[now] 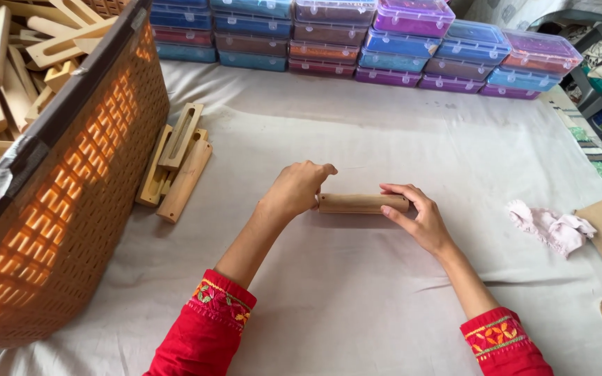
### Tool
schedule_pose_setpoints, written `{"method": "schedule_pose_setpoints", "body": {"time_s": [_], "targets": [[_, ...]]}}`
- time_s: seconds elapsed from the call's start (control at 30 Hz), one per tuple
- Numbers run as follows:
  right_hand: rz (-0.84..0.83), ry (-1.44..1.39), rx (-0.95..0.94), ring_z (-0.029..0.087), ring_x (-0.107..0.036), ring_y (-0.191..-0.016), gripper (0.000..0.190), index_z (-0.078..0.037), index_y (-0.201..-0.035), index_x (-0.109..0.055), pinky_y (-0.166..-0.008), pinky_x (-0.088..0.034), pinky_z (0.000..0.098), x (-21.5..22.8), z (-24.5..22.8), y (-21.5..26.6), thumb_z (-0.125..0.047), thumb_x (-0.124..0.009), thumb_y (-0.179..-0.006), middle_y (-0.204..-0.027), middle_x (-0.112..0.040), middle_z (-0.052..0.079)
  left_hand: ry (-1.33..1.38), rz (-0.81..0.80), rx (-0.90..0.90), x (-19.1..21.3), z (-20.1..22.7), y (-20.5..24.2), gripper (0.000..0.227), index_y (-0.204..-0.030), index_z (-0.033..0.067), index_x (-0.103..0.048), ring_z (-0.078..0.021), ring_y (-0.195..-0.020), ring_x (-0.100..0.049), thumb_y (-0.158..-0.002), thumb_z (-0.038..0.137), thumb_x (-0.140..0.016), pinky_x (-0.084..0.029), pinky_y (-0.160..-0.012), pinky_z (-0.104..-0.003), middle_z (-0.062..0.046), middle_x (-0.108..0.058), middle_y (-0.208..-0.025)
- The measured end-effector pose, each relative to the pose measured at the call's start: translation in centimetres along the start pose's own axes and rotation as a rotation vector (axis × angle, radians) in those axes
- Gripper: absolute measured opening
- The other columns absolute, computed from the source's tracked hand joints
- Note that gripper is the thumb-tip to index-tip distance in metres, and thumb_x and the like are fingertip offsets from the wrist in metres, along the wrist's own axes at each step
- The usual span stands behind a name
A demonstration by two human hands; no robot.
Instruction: The recorder selects small wooden pieces from a large basket, inspects them, and wipes them with a cloth.
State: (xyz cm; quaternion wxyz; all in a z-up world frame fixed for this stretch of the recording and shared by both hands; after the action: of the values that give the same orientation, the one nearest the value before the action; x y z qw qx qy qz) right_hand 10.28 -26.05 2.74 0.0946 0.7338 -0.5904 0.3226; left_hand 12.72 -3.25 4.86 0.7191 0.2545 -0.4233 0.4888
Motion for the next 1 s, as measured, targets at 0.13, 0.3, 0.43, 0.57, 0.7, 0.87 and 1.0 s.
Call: {"method": "schedule_pose_setpoints", "body": {"time_s": [0.13,0.3,0.43,0.57,0.7,0.87,1.0], "targets": [[-0.007,-0.001,0.009,0.018,-0.064,-0.117,0.045,-0.009,-0.128,-0.069,-0.106,-0.046,0.0353,-0.1,0.0,0.2,-0.028,-0.074,-0.088,-0.118,-0.072,0.006,-0.032,0.058,-0.059,-0.3,0.0,0.0,0.061,-0.128,0.0076,-0.066,-0.0266,-0.085,-0.075,-0.071,-0.011,-0.075,-0.058,-0.075,-0.039,-0.011,-0.077,-0.09],[-0.006,0.008,0.016,0.018,-0.064,-0.116,0.045,-0.009,-0.129,-0.069,-0.106,-0.047,0.035,-0.1,0.2,0.1,-0.027,-0.074,-0.088,-0.118,-0.072,0.006,-0.041,0.184,-0.146,-0.4,-0.3,-0.4,0.057,-0.126,0.0086,-0.071,-0.0266,-0.088,-0.076,-0.078,-0.02,-0.06,-0.059,-0.076,-0.04,-0.012,-0.078,-0.093],[-0.002,0.047,0.065,0.019,-0.064,-0.116,0.045,-0.01,-0.127,-0.07,-0.105,-0.048,0.0351,-0.1,-0.5,0.2,-0.026,-0.078,-0.086,-0.119,-0.073,0.004,-0.07,0.113,-0.11,-0.1,1.2,-0.1,0.044,-0.126,0.0071,-0.068,-0.0296,-0.09,-0.074,-0.084,0.014,-0.078,-0.058,-0.078,-0.041,-0.014,-0.077,-0.094],[-0.003,0.068,0.105,0.019,-0.064,-0.116,0.049,-0.011,-0.126,-0.07,-0.103,-0.048,0.0357,-0.1,-1.5,0.2,-0.023,-0.083,-0.08,-0.118,-0.072,0.003,0.014,0.095,-0.175,-1.4,1.7,-0.6,0.074,-0.128,0.0092,-0.062,-0.0275,-0.089,-0.073,-0.064,0.029,-0.092,-0.058,-0.073,-0.039,-0.011,-0.076,-0.099],[0.008,0.086,0.101,0.018,-0.063,-0.117,0.045,-0.011,-0.122,-0.073,-0.102,-0.049,0.0351,-0.1,-1.3,0.3,-0.022,-0.084,-0.08,-0.119,-0.072,0.003,-0.048,0.084,-0.198,-2.2,1.9,-0.9,0.078,-0.133,0.0127,-0.06,-0.0254,-0.088,-0.074,-0.063,0.026,-0.093,-0.058,-0.072,-0.038,-0.007,-0.078,-0.098],[0.001,0.049,0.024,0.018,-0.064,-0.115,0.045,-0.012,-0.123,-0.074,-0.101,-0.05,0.0345,-0.2,-0.6,0.3,-0.023,-0.084,-0.08,-0.118,-0.073,0.002,-0.086,0.1,-0.211,-2.3,1.9,-1.0,0.077,-0.133,0.0149,-0.061,-0.0236,-0.082,-0.075,-0.063,0.021,-0.093,-0.058,-0.07,-0.036,-0.004,-0.079,-0.096],[0.003,0.053,-0.013,0.018,-0.064,-0.114,0.046,-0.013,-0.123,-0.074,-0.1,-0.05,0.0344,-0.1,0.0,0.3,-0.022,-0.084,-0.079,-0.117,-0.073,0.002,-0.08,0.09,-0.198,-1.4,2.8,-0.7,0.08,-0.136,0.0155,-0.059,-0.0222,-0.077,-0.075,-0.063,0.022,-0.092,-0.058,-0.069,-0.033,-0.003,-0.078,-0.092]]}}
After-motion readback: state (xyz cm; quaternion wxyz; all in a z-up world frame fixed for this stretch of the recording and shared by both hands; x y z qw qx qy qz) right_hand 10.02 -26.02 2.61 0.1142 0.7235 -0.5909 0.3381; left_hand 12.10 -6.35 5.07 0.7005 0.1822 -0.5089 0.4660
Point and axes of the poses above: each hand's wrist, its own y-axis away from the middle knuckle, its own x-axis out of the back of the hand, z = x × y, the point moved 8 cm from there along -y, towards the middle knuckle
